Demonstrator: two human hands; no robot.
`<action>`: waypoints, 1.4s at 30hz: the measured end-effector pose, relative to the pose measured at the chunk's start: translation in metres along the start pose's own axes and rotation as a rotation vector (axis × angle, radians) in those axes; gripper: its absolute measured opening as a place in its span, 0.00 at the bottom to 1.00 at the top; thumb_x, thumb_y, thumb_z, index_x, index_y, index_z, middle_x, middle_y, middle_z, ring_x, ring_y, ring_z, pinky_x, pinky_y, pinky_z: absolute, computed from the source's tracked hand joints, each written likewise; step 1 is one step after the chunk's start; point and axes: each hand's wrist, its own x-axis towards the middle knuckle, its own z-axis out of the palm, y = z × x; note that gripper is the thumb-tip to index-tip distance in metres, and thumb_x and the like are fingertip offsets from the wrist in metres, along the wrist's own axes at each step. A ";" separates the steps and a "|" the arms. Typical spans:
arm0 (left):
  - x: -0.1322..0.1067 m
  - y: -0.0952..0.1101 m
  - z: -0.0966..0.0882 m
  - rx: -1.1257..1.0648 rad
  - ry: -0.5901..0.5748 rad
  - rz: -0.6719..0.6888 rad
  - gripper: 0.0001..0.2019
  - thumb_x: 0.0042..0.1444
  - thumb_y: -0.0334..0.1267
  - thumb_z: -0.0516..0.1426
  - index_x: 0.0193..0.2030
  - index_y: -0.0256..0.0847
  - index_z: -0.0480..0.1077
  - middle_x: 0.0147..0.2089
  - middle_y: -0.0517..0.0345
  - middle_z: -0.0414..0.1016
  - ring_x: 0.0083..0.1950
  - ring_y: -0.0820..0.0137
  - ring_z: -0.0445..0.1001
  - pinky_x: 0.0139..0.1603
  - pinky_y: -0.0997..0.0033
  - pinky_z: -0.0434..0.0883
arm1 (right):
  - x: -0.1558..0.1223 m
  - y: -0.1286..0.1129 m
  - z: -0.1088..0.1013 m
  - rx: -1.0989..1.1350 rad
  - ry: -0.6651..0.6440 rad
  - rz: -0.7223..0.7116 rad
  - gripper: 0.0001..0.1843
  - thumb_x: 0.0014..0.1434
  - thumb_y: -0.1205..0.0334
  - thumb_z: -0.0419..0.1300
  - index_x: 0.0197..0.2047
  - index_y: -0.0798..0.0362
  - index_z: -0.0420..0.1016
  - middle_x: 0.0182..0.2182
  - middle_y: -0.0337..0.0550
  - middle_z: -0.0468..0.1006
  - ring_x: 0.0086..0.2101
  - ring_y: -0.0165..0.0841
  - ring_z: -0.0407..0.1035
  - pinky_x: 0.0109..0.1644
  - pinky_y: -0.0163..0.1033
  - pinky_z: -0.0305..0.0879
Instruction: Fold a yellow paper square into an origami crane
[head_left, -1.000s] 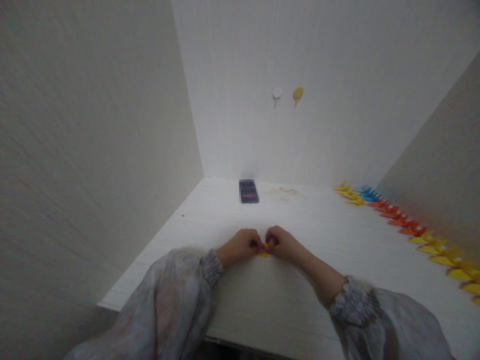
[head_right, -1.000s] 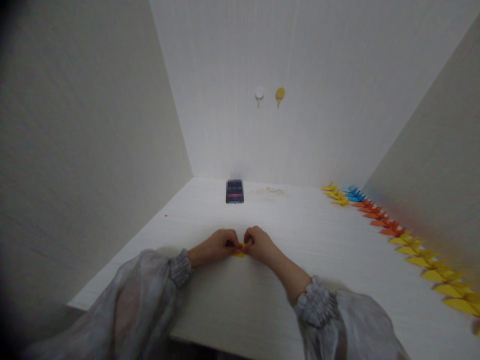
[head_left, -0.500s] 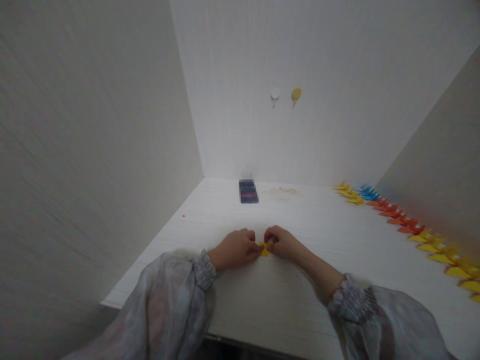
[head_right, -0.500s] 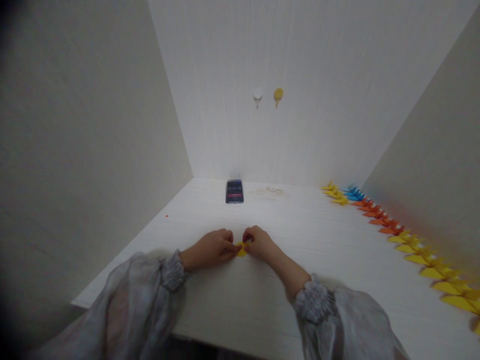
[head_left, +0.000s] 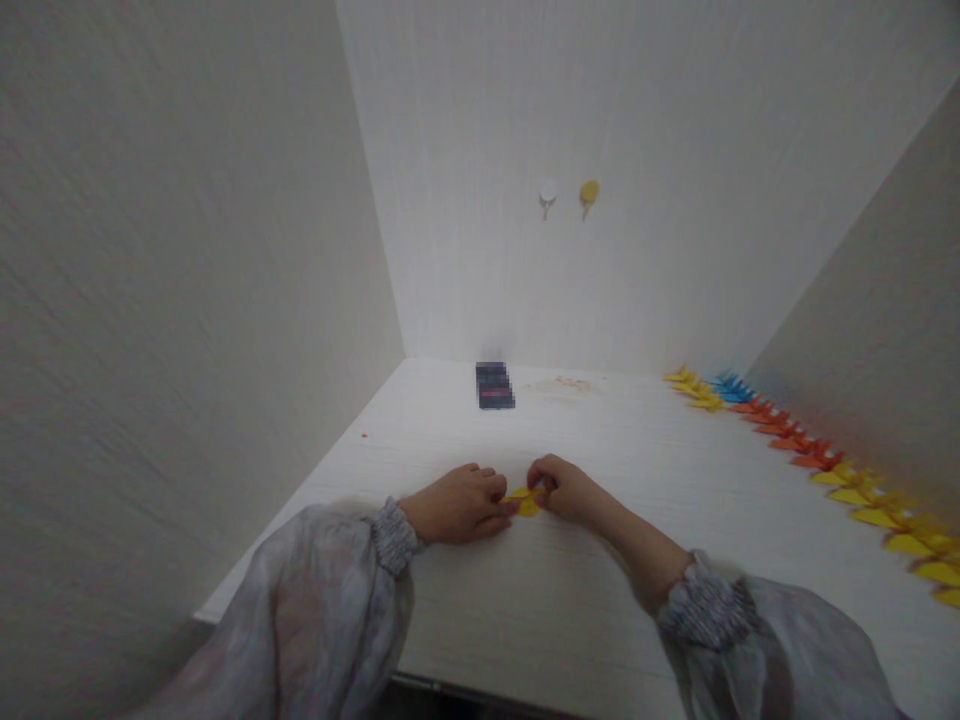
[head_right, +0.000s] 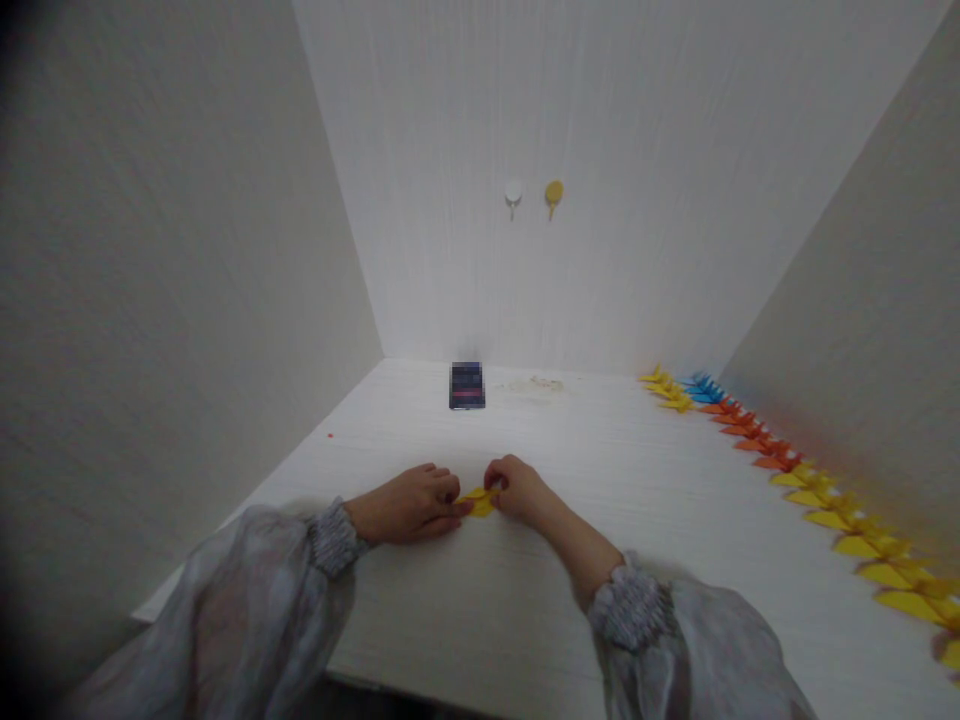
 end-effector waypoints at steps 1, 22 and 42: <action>-0.001 0.000 0.001 -0.038 0.016 -0.015 0.16 0.57 0.44 0.43 0.42 0.43 0.67 0.35 0.54 0.65 0.35 0.70 0.63 0.37 0.69 0.60 | 0.000 0.000 0.000 0.004 -0.001 0.002 0.12 0.38 0.77 0.56 0.28 0.54 0.71 0.21 0.34 0.60 0.23 0.25 0.54 0.27 0.30 0.53; 0.026 0.001 0.026 -0.716 0.314 -0.668 0.17 0.36 0.48 0.61 0.29 0.36 0.71 0.38 0.54 0.63 0.38 0.70 0.63 0.38 0.72 0.63 | -0.014 -0.025 0.010 -0.283 0.096 0.054 0.07 0.48 0.68 0.57 0.34 0.57 0.67 0.33 0.48 0.69 0.35 0.37 0.61 0.36 0.38 0.54; 0.026 0.006 0.017 -0.981 0.290 -0.666 0.13 0.44 0.43 0.57 0.32 0.36 0.65 0.28 0.60 0.69 0.28 0.75 0.66 0.28 0.76 0.62 | -0.020 -0.020 0.003 0.000 0.180 -0.192 0.06 0.50 0.74 0.51 0.28 0.55 0.65 0.27 0.40 0.66 0.30 0.29 0.60 0.33 0.33 0.57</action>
